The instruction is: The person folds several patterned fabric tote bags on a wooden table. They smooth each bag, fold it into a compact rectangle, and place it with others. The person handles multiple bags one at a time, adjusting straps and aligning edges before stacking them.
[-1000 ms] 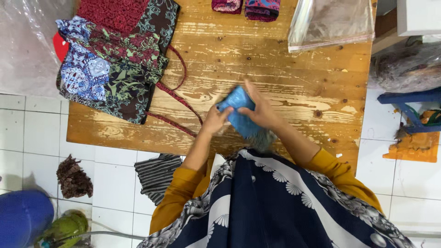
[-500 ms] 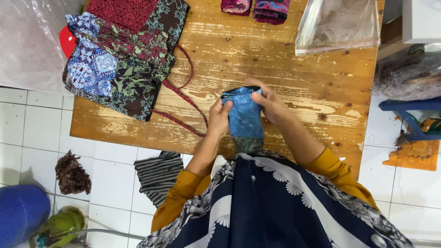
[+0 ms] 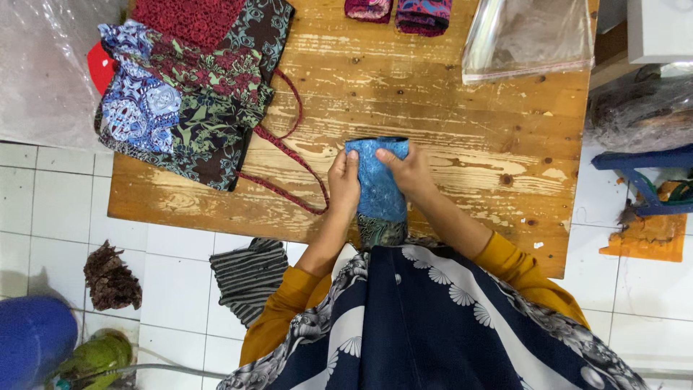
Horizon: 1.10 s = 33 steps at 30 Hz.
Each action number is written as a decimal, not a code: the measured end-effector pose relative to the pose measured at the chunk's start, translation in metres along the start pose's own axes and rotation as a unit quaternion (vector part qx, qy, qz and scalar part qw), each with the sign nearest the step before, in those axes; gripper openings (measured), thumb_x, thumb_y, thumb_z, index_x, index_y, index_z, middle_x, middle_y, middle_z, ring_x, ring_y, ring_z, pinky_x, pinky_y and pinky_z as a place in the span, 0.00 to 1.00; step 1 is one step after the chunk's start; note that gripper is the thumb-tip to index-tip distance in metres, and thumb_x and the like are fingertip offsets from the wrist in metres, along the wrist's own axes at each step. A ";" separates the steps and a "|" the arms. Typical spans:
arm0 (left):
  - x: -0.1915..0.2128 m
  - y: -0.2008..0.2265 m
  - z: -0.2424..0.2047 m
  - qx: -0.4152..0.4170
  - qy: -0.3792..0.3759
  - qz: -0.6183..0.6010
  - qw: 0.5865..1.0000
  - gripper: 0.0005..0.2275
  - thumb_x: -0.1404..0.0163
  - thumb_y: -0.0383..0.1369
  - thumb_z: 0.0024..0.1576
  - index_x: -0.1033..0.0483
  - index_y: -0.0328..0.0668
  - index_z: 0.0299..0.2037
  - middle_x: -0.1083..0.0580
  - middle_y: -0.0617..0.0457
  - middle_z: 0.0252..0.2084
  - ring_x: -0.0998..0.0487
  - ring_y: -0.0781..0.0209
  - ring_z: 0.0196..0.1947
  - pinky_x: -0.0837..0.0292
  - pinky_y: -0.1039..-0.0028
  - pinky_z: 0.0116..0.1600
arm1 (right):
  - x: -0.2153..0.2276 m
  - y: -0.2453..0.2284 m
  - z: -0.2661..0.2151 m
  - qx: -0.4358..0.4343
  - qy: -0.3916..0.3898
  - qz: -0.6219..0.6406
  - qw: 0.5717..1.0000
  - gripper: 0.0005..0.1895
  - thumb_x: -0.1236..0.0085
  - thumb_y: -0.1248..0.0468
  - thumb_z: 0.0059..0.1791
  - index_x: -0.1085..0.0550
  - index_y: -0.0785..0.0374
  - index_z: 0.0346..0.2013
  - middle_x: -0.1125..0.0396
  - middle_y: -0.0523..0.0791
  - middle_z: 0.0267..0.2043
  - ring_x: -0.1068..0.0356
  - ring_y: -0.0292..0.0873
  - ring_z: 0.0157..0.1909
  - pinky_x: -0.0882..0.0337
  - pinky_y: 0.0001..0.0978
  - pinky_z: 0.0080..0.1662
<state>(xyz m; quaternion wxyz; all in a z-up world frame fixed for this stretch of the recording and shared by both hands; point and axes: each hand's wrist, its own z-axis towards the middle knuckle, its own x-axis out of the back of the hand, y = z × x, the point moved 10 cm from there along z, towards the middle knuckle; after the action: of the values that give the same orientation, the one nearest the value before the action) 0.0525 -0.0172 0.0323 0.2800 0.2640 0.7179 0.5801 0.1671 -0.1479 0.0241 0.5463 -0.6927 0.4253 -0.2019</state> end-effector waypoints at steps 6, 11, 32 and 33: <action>0.000 0.032 -0.003 -0.110 0.010 0.071 0.991 0.13 0.44 0.31 0.62 0.27 0.32 0.53 0.22 0.52 0.44 0.24 0.66 0.43 0.26 0.74 0.51 | -0.024 -0.012 0.002 0.035 -0.090 0.083 0.992 0.16 0.42 0.61 0.55 0.29 0.67 0.54 0.27 0.44 0.45 0.28 0.37 0.44 0.24 0.31 0.46; 0.021 0.053 0.016 -0.132 0.115 0.049 0.983 0.13 0.44 0.31 0.62 0.29 0.31 0.51 0.22 0.51 0.44 0.22 0.64 0.43 0.26 0.72 0.53 | -0.032 0.003 -0.026 0.069 -0.089 -0.098 0.989 0.19 0.42 0.60 0.53 0.30 0.66 0.56 0.25 0.46 0.45 0.27 0.36 0.45 0.25 0.33 0.46; -0.002 0.030 0.003 -0.026 -0.051 0.058 0.997 0.21 0.58 0.45 0.67 0.26 0.37 0.59 0.27 0.48 0.54 0.23 0.60 0.47 0.25 0.70 0.52 | -0.049 0.041 -0.011 0.083 -0.131 -0.061 0.986 0.20 0.42 0.62 0.55 0.29 0.71 0.59 0.27 0.51 0.52 0.29 0.46 0.54 0.28 0.42 0.56; 0.002 0.020 0.003 0.041 -0.053 -0.011 0.998 0.23 0.54 0.46 0.63 0.29 0.37 0.60 0.28 0.49 0.54 0.22 0.59 0.46 0.23 0.68 0.48 | -0.047 0.055 -0.009 0.030 -0.123 -0.026 0.992 0.19 0.40 0.63 0.54 0.26 0.71 0.56 0.25 0.50 0.49 0.26 0.44 0.49 0.25 0.40 0.53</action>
<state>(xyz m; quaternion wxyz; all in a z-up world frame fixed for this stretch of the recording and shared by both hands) 0.0543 -0.0102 0.0518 0.3131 0.2981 0.7281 0.5319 0.1139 -0.1173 -0.0151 0.6096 -0.7064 0.3305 -0.1421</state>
